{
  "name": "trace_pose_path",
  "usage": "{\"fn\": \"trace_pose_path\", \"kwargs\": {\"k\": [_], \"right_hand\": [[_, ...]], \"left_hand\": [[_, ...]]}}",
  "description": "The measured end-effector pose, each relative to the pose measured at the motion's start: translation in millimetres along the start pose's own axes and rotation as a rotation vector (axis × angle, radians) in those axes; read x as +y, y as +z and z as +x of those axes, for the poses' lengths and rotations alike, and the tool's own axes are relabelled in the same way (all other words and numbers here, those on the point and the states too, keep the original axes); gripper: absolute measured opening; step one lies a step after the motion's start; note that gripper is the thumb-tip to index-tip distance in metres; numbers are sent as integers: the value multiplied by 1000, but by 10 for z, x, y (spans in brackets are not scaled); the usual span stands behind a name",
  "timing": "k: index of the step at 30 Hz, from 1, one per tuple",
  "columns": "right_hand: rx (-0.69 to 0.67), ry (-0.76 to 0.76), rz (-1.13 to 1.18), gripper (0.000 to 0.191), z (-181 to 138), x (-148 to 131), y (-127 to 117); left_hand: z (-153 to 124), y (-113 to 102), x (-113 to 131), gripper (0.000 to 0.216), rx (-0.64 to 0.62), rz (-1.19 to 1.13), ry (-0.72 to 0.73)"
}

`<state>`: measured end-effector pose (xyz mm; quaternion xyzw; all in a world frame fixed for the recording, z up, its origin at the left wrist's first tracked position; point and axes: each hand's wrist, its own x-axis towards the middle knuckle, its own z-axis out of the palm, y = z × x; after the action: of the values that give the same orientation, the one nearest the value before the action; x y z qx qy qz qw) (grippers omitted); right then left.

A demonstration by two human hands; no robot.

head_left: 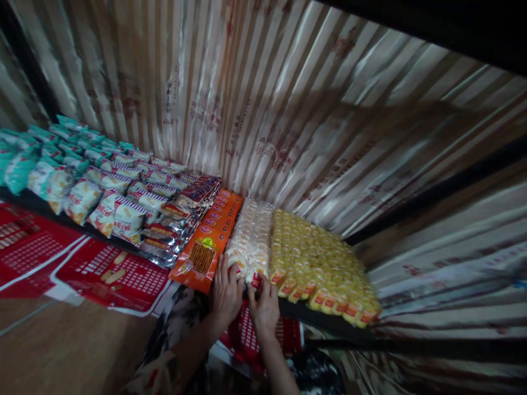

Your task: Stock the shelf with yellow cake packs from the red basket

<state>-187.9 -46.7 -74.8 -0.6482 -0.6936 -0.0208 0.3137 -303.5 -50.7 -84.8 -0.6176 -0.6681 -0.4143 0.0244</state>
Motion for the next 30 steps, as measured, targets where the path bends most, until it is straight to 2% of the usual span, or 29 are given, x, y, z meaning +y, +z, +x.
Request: {"fn": "trace_pose_path", "kwargs": {"k": [6, 10, 14, 21, 30], "right_hand": [[-2, -21, 23, 48, -11, 54, 50], [17, -26, 7, 47, -16, 67, 61], [1, -30, 11, 45, -20, 63, 52], [22, -13, 10, 45, -5, 44, 42], [-29, 7, 49, 43, 24, 67, 30]], "left_hand": [[118, -53, -10, 64, -34, -61, -32], [161, -16, -26, 59, -68, -43, -41], [165, 74, -30, 58, -45, 17, -84], [154, 112, -29, 59, -19, 72, -22], [213, 114, -28, 61, -25, 91, 33]]}}
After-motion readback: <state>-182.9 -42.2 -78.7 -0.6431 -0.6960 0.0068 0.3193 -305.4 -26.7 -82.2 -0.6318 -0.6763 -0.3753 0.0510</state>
